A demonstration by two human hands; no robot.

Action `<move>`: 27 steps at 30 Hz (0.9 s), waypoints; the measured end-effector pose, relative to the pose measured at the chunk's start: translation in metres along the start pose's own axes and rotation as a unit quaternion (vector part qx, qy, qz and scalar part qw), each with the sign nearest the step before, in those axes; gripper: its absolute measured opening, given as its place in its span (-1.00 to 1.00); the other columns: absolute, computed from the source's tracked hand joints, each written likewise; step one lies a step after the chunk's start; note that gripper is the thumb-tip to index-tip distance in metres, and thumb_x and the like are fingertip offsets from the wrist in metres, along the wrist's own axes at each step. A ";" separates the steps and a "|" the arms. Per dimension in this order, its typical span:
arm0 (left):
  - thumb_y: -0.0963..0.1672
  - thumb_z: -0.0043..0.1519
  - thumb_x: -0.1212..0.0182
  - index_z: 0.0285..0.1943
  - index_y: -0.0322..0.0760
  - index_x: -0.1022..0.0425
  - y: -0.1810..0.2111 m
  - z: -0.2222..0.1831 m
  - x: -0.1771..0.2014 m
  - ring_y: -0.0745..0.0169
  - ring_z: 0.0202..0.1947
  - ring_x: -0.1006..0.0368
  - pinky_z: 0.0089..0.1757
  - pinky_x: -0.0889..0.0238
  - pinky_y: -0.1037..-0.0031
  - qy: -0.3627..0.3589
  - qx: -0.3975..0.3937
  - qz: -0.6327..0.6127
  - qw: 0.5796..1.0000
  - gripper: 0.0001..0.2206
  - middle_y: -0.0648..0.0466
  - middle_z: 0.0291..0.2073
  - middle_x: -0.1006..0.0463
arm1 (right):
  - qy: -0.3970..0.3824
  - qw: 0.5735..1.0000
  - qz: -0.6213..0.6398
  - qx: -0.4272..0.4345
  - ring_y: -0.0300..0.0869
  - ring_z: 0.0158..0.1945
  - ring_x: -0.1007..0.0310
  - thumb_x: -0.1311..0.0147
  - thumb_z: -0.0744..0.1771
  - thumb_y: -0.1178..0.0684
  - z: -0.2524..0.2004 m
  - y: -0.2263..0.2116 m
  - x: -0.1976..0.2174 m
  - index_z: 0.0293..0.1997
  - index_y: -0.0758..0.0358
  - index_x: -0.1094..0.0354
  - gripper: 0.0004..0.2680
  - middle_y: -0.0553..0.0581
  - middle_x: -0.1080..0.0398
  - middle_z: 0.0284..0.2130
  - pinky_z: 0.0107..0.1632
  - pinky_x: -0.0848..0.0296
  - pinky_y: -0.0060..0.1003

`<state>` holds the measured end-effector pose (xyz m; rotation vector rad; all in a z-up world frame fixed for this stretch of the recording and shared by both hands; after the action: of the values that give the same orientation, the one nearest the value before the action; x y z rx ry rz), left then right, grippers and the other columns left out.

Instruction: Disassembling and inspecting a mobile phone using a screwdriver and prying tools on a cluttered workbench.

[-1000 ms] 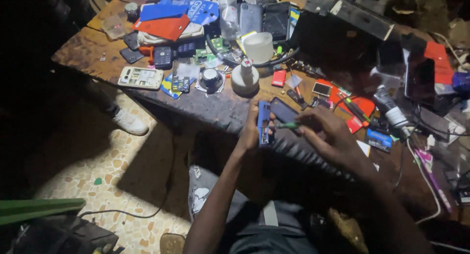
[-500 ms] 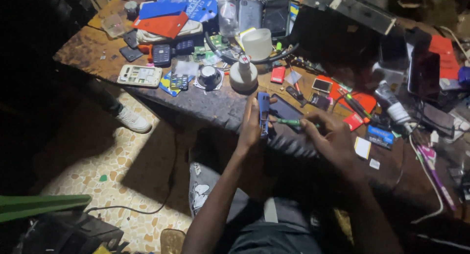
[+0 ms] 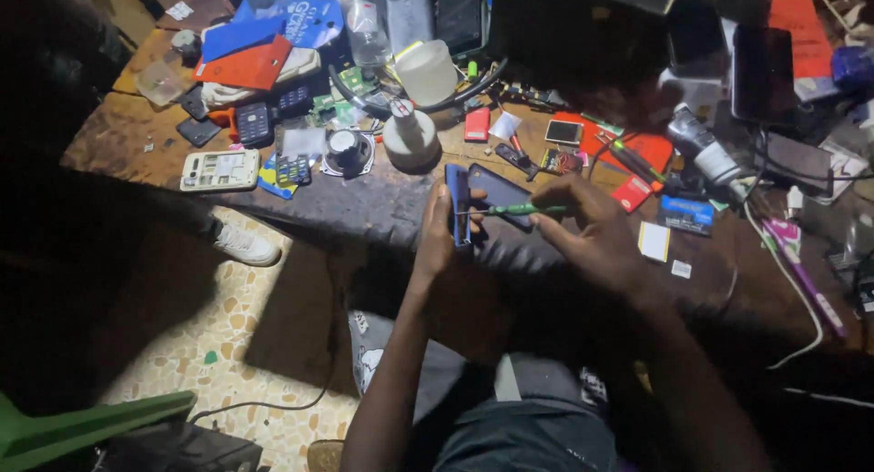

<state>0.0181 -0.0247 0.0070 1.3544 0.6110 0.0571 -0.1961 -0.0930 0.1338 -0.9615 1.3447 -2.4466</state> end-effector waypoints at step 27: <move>0.21 0.48 0.19 0.45 -0.51 -0.32 0.010 -0.027 -0.055 -0.02 -0.17 -0.71 -0.23 -0.69 0.33 -0.072 0.092 -0.202 0.972 -0.27 -0.34 0.03 -0.66 | 0.057 0.988 -0.139 -0.027 0.02 -0.23 -0.60 -0.39 0.34 0.13 -0.033 0.006 0.050 0.03 0.15 -0.53 -0.81 0.21 -0.58 -0.26 -0.16 -0.53 -0.12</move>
<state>-0.0367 -0.0195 0.0341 1.3745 0.7722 -0.4337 -0.2556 -0.0965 0.1391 -1.1055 1.4046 -2.7183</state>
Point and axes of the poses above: each hand's wrist, its own z-axis towards the middle knuckle, its own x-axis out of the back of the hand, y = z × x, the point moved 4 cm from there along z, towards the middle knuckle
